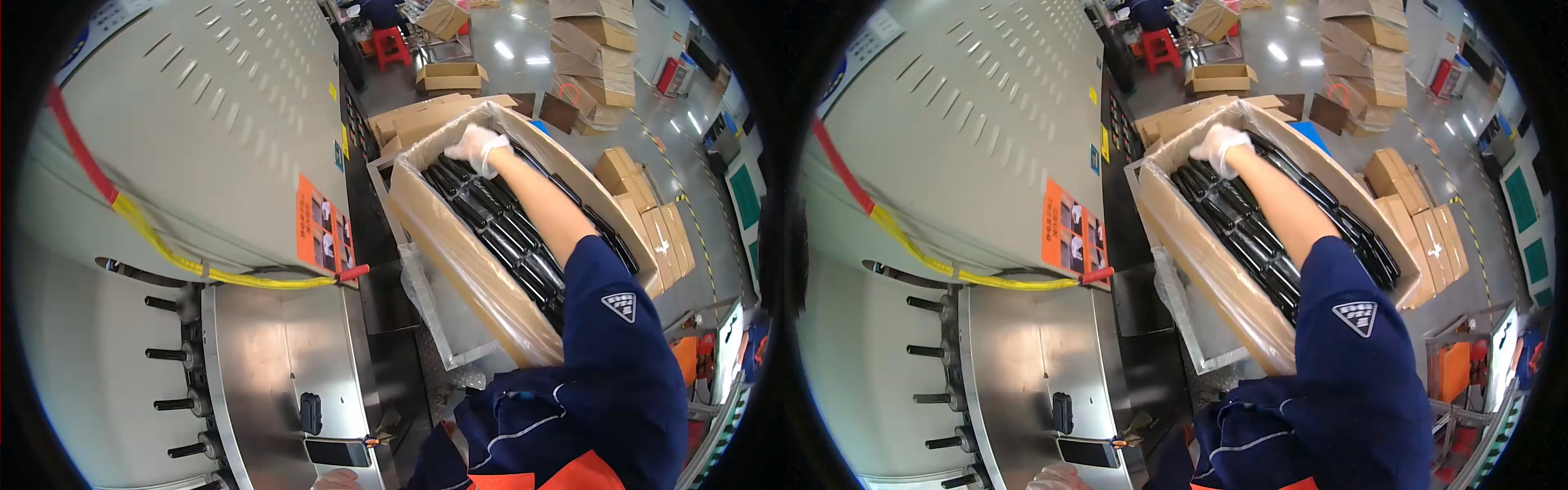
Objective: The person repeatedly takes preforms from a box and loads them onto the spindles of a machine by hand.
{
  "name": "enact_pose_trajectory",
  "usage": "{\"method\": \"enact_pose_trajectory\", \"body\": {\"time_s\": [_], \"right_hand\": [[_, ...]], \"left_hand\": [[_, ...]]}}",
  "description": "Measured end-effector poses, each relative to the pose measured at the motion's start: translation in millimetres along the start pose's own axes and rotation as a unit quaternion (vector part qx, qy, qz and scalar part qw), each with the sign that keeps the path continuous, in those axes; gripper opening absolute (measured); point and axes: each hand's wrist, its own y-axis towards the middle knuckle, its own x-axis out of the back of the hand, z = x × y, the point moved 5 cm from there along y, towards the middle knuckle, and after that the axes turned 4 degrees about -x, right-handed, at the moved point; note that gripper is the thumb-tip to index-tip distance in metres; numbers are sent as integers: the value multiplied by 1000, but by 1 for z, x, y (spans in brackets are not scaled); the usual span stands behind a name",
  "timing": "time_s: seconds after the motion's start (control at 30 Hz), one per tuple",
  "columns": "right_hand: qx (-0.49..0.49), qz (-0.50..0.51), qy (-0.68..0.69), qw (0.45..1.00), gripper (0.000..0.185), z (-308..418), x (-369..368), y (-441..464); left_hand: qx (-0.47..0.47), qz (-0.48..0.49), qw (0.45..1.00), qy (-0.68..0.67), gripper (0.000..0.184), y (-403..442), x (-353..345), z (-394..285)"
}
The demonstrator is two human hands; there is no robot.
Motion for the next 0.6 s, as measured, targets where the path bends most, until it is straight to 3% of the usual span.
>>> {"method": "enact_pose_trajectory", "body": {"time_s": [0.03, 0.13, 0.23, 0.33, 0.4, 0.43, 0.53, 0.6], "right_hand": [[-9, 27, -29, 999, 63, -1, -20, 11], [-43, 68, -142, 987, 41, -10, -66, 46], [-82, 108, -196, 971, 34, -9, -75, 57], [-95, 45, -162, 981, 30, -6, -74, 58], [-73, 75, -174, 979, 27, -9, -81, 55], [-81, 29, -113, 990, 28, -15, -83, 54], [-40, 16, -80, 996, 25, -26, -66, 38], [107, -12, -4, 994, 26, -17, -40, 21]], "left_hand": [[0, 7, 1000, -2, 26, -2, -11, 1], [4, 32, 999, 1, 27, -13, -35, -3], [-29, 31, 999, 22, 31, -26, -42, -6], [-18, 5, 1000, 21, 25, -33, -29, -1], [11, 49, 998, -37, 25, -33, -33, 7], [25, 72, 995, -67, 25, -33, -36, 11], [67, 146, 974, -159, 27, -31, -46, 26], [97, 198, 950, -220, 30, -29, -57, 42]]}}
